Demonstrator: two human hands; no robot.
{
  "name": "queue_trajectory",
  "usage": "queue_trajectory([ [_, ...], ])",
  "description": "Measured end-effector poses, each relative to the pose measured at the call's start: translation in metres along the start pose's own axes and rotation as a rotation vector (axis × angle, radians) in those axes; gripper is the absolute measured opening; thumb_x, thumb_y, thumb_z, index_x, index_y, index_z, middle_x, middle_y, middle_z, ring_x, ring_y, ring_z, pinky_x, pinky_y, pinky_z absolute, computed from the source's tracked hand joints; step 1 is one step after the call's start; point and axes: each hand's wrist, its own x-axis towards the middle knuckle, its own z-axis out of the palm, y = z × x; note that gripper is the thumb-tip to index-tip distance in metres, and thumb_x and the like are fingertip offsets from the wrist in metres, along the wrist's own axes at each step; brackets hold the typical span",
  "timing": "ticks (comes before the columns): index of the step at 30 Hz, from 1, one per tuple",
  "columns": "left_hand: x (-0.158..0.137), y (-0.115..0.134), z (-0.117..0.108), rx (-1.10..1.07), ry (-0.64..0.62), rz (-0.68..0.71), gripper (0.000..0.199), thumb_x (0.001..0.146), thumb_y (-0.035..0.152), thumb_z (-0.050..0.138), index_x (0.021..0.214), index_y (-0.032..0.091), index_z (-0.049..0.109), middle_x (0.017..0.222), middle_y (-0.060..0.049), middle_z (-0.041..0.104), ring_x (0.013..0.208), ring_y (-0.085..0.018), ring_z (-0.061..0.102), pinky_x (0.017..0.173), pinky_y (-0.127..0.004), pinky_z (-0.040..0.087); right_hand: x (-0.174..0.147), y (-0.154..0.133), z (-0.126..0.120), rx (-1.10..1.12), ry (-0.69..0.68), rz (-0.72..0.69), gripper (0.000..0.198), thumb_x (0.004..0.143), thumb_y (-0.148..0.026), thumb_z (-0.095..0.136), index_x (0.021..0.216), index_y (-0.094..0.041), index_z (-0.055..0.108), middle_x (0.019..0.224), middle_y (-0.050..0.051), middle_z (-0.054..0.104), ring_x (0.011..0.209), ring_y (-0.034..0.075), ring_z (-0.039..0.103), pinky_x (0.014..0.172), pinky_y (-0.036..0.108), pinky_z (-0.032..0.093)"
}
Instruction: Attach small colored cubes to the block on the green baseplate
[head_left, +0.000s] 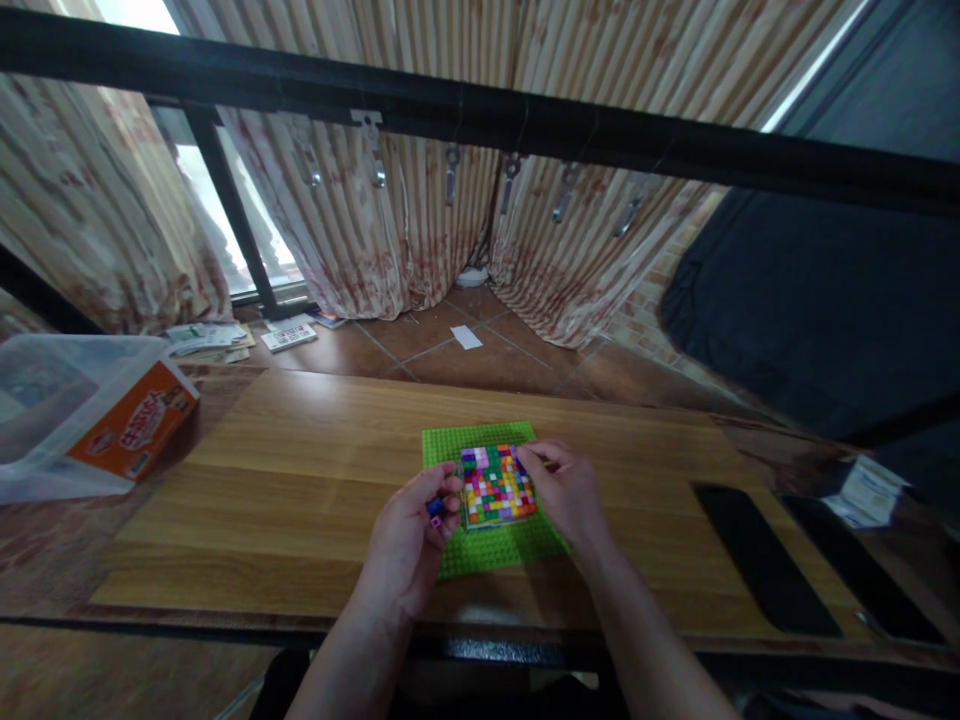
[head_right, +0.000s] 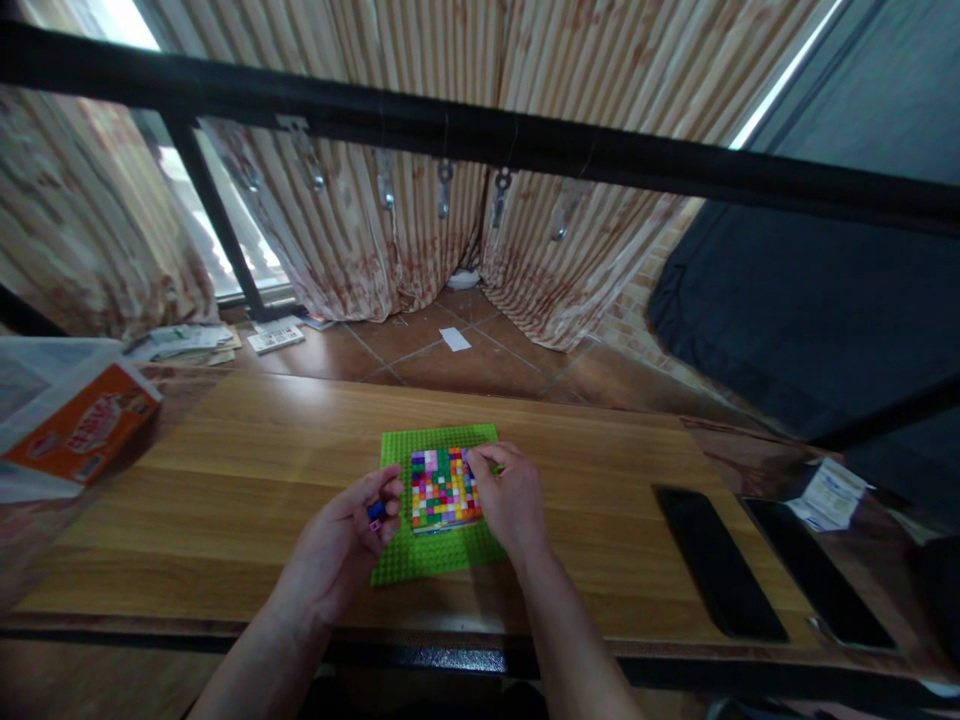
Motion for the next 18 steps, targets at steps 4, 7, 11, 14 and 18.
queue_trajectory([
  [4,-0.001,-0.001,-0.001,0.007,-0.010,0.005,0.010,0.080,0.010,0.059,0.087,0.009,0.066,0.068,-0.003,0.060,0.053,-0.006,0.051,0.043,-0.014,0.041,0.005,0.002,0.002,0.072,0.001,0.093,0.021,0.073,-0.040,0.065,0.072,-0.021,0.075,0.075,0.004,0.072,0.071,0.020,0.063,0.069,0.033,0.047],
  [7,-0.001,-0.001,-0.001,0.012,-0.014,0.002,0.010,0.081,0.010,0.058,0.088,0.009,0.065,0.068,-0.003,0.059,0.053,-0.006,0.051,0.043,-0.014,0.041,0.008,0.003,0.004,0.221,0.001,0.202,0.020,0.066,-0.039,0.071,0.072,-0.021,0.075,0.072,0.003,0.072,0.068,0.019,0.063,0.070,0.033,0.048],
  [11,0.000,-0.001,-0.001,0.015,-0.014,-0.003,0.011,0.082,0.011,0.056,0.089,0.009,0.065,0.069,-0.003,0.060,0.053,-0.006,0.051,0.044,-0.014,0.042,0.010,0.000,0.007,0.460,-0.020,0.320,0.025,0.055,-0.037,0.079,0.074,-0.021,0.076,0.072,0.003,0.073,0.067,0.017,0.063,0.071,0.034,0.048],
  [14,0.001,-0.002,-0.002,0.011,-0.018,-0.001,0.011,0.083,0.011,0.056,0.089,0.009,0.065,0.069,-0.003,0.060,0.053,-0.006,0.051,0.044,-0.014,0.042,0.012,-0.004,0.008,0.551,-0.076,0.384,0.027,0.054,-0.037,0.080,0.075,-0.020,0.076,0.072,0.003,0.074,0.066,0.016,0.063,0.071,0.033,0.048],
  [18,0.002,-0.002,-0.004,0.000,-0.041,-0.001,0.011,0.081,0.010,0.057,0.089,0.009,0.065,0.069,-0.003,0.060,0.053,-0.006,0.051,0.044,-0.014,0.042,0.016,-0.007,0.011,0.566,-0.107,0.420,0.023,0.054,-0.034,0.079,0.072,-0.020,0.076,0.068,0.002,0.073,0.063,0.016,0.062,0.069,0.032,0.047],
])
